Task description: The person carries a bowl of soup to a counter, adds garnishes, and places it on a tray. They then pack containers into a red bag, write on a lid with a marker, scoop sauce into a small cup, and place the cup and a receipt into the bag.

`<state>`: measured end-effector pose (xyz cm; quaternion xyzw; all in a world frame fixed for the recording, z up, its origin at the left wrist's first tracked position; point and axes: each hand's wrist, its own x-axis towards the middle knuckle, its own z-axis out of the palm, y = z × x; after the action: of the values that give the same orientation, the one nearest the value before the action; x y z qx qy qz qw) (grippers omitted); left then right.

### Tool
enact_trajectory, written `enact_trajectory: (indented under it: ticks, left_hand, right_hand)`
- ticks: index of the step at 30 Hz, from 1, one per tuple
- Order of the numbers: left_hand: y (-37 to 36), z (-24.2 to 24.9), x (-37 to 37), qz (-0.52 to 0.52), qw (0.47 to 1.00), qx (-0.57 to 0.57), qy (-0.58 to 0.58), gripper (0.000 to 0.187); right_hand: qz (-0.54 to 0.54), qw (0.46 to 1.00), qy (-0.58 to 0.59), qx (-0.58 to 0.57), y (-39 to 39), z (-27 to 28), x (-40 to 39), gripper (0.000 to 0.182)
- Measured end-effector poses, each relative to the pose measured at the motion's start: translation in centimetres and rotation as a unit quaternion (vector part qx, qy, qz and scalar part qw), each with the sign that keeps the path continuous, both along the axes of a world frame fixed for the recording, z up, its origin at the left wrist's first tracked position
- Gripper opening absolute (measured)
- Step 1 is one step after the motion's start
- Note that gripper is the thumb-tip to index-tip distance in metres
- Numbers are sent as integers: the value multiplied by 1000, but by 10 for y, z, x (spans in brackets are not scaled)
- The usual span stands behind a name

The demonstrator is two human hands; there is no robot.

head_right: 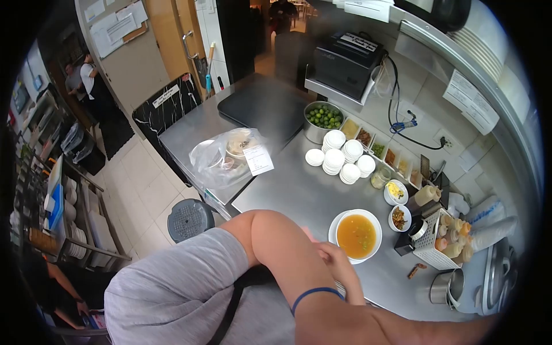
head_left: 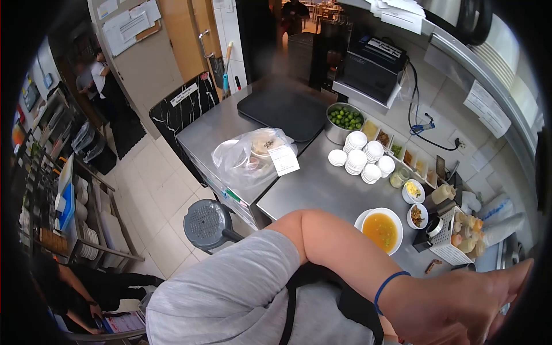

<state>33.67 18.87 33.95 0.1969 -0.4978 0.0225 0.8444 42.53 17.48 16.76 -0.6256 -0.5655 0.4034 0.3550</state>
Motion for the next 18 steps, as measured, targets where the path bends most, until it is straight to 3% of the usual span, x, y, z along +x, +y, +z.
enact_trajectory:
  ticks: [5, 11, 15, 17, 18]
  left_hand:
    - [-25, 4, 22, -23, 1000, -5, -6, 33]
    - [-55, 6, 41, -60, 998, -17, -12, 32]
    - [-67, 4, 47, -74, 997, -18, -15, 31]
    - [-69, 5, 48, -79, 997, -16, -19, 30]
    - [-71, 4, 48, -80, 996, -16, -20, 30]
  right_hand:
    - [-124, 991, -56, 5, -65, 16, 54, 28]
    - [-249, 955, -158, -5, -125, -33, 139, 36]
    - [-289, 945, -151, -26, -124, -92, 166, 36]
    - [-290, 915, -279, -28, -116, -105, 167, 36]
    - [-293, 914, -280, -30, -113, -113, 168, 36]
